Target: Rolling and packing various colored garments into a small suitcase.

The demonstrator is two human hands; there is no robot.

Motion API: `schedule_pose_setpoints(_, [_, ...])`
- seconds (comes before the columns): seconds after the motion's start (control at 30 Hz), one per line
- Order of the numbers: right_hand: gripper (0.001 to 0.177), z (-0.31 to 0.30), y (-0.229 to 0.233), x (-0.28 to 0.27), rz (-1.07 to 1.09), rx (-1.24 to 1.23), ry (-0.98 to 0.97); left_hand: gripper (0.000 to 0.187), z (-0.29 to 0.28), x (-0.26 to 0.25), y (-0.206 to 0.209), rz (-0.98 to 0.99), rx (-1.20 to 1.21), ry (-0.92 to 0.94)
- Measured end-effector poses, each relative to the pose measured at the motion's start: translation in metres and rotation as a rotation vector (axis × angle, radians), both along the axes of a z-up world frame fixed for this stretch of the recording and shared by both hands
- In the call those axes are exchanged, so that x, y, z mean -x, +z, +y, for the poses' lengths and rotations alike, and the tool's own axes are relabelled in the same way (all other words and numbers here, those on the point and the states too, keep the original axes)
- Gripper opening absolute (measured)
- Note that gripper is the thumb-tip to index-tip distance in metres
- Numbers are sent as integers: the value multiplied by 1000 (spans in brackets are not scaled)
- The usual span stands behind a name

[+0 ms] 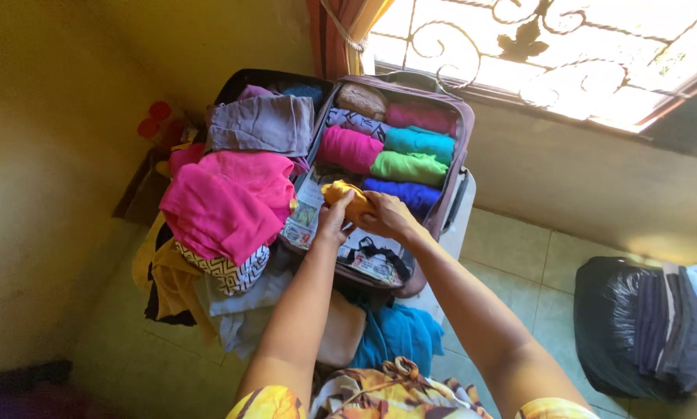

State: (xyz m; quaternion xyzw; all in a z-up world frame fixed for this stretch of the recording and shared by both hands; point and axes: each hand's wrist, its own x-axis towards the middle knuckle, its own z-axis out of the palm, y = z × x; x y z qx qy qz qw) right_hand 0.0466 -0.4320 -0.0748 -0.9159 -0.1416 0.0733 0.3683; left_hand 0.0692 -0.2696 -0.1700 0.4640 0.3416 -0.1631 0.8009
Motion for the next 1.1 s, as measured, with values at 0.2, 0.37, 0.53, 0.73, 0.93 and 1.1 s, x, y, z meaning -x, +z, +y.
schedule_pose_setpoints(0.2, [57,32,-8,-43,41,33,-26,74,22,-61,-51,86,-102,14])
schedule_pose_setpoints(0.37, [53,51,-42,-79,14,44,-11,82,33,-96,-81,114,-182,95])
schedule_pose_setpoints(0.53, [56,60,-70,-91,-116,-10,-12,100,35,-101,-99,-99,-582,129])
schedule_pose_setpoints(0.73, [60,63,-67,-88,-235,-87,-31,92,21,-80,-68,-223,-522,244])
schedule_pose_setpoints(0.93, [60,59,-61,-85,-172,-124,-67,84,0,-46,-63,-572,-1038,189])
schedule_pose_setpoints(1.1, [64,54,-55,-84,-209,63,-44,47,1,-27,10,-754,-1259,-33])
